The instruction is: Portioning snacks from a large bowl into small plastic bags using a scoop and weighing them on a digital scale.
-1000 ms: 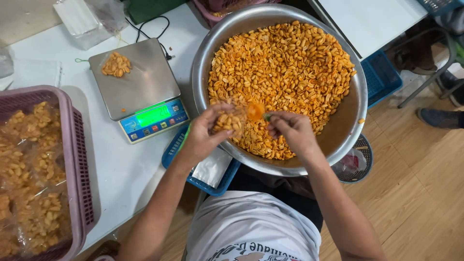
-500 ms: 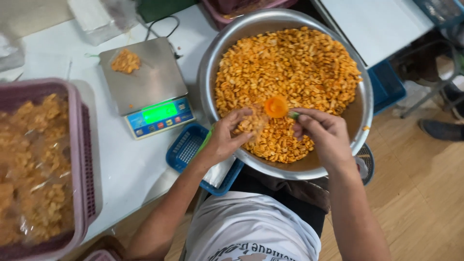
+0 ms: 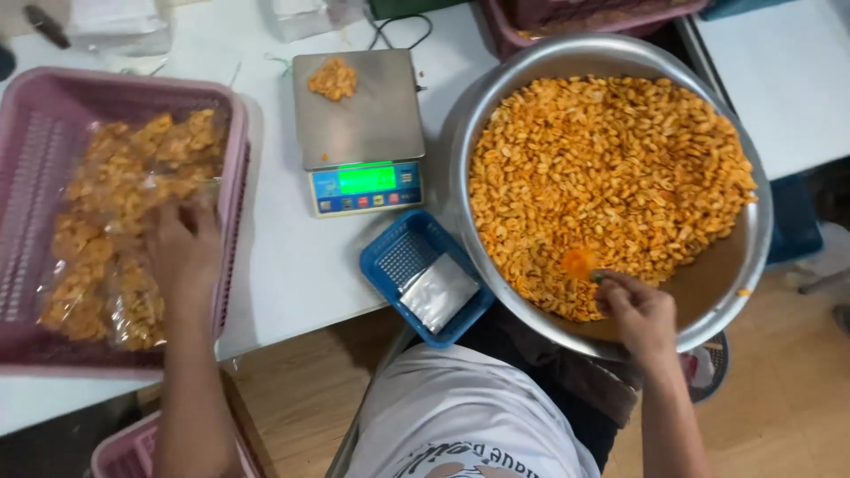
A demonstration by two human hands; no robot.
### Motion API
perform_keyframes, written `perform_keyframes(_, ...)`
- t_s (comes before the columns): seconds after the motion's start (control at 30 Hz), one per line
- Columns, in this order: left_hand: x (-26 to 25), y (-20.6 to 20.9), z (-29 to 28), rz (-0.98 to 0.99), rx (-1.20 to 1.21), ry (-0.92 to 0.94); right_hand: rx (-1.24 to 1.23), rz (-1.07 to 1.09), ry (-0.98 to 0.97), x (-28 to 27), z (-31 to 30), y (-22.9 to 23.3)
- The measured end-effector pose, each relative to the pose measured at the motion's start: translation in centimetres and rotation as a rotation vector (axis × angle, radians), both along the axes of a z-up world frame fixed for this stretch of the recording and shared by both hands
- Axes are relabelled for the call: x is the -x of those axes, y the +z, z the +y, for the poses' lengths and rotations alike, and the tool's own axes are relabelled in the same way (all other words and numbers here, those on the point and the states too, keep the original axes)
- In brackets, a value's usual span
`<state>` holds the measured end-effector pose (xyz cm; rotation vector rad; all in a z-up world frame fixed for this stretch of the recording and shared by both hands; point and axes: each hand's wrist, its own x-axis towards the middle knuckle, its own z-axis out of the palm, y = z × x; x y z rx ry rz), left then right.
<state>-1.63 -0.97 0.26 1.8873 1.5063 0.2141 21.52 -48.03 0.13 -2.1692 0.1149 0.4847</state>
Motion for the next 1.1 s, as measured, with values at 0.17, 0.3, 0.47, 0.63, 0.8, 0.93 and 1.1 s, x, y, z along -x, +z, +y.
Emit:
perform_keyframes(0.17, -4.0, -3.1, -4.2, -0.546, -0.917, -0.528, 0.496, -0.205, 0.366, -1.8, -0.9, -1.4)
perform_keyframes(0.3, -8.2, -12.1, -13.5, -0.401, -0.485, -0.731, 0.848, -0.418, 0.344, -4.4, -5.3, -7.7)
perform_keyframes(0.47, -10.5, -15.0, -16.2, 0.234, -0.012, -0.97, 0.632, -0.184, 0.42, -1.3, -0.9, -8.6)
perform_keyframes(0.63, -9.9, -13.6, -15.6, 0.137, -0.083, -0.954, 0.157, 0.038, 0.315, 1.0, 4.6, -3.4)
perform_keyframes(0.8, -9.4, -7.7, -13.6, -0.153, 0.261, -0.696, -0.299, 0.297, 0.008, -0.7, 4.7, -7.8)
perform_keyframes(0.93, -10.0, -5.2, -13.5, -0.783, 0.745, -0.454, -0.454, 0.424, -0.089, -0.8, 5.3, -6.6)
perform_keyframes(1.1, -12.2, -6.8, -15.8, -0.799, 0.881, -0.447, -0.531, 0.501, -0.122, -1.4, 5.6, -6.5)
